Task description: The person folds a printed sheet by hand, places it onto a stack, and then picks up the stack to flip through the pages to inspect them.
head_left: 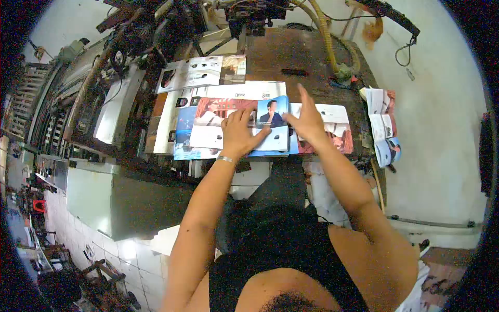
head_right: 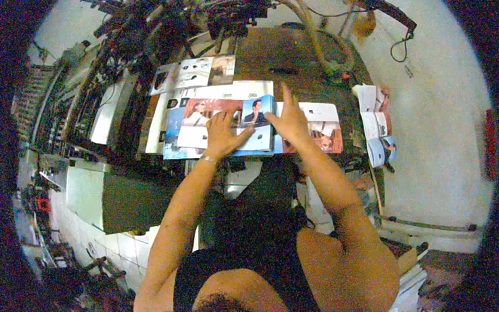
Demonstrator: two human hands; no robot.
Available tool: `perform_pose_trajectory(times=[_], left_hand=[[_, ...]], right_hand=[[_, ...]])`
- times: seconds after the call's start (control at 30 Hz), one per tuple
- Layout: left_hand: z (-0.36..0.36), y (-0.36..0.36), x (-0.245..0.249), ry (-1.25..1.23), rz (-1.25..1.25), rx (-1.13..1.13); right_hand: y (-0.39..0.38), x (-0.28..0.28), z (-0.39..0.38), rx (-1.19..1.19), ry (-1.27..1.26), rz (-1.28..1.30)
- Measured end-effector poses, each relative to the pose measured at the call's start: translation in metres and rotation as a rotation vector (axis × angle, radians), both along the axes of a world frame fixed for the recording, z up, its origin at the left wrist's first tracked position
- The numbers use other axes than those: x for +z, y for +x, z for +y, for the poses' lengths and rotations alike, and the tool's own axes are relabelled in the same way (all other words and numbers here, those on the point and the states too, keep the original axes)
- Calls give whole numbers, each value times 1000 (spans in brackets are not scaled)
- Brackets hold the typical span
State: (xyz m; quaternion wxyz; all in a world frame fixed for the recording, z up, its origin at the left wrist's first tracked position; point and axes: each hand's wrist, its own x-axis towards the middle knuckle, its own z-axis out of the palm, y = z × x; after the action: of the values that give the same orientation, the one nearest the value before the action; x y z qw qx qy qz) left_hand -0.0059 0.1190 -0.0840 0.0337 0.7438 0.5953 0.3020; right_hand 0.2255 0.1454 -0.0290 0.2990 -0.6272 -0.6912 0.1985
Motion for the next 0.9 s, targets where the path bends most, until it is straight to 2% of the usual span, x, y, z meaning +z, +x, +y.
perform_pose_trajectory(times=[0.03, 0.1, 0.17, 0.2, 0.3, 0.5, 0.67, 0.77, 0.8, 0.9], left_hand=[[-1, 0, -2, 29, -3, -9], [-1, 3, 4, -87, 7, 17], [1, 4, -4, -11, 50, 40], [1, 4, -3, 7, 39, 27], [0, 2, 1, -79, -42, -6], [0, 6, 0, -84, 57, 37], [2, 6, -4, -51, 146, 37], [1, 9, 20, -180, 141, -3], [1, 16, 37, -329, 166, 12], [5, 36, 32, -134, 99, -22]], right_hand=[[-9, -1, 11, 115, 121, -53], [-22, -5, 36, 325, 355, -157], [-54, 3, 41, 388, 340, -552], [-61, 6, 47, 479, 237, -653], [-55, -8, 58, 587, 144, -882], [-37, -58, 69, 593, 126, -696], [-37, -59, 64, 562, 159, -636], [-34, -72, 67, 550, 216, -609], [-34, -71, 67, 549, 209, -612], [-34, -78, 70, 560, 215, -694]])
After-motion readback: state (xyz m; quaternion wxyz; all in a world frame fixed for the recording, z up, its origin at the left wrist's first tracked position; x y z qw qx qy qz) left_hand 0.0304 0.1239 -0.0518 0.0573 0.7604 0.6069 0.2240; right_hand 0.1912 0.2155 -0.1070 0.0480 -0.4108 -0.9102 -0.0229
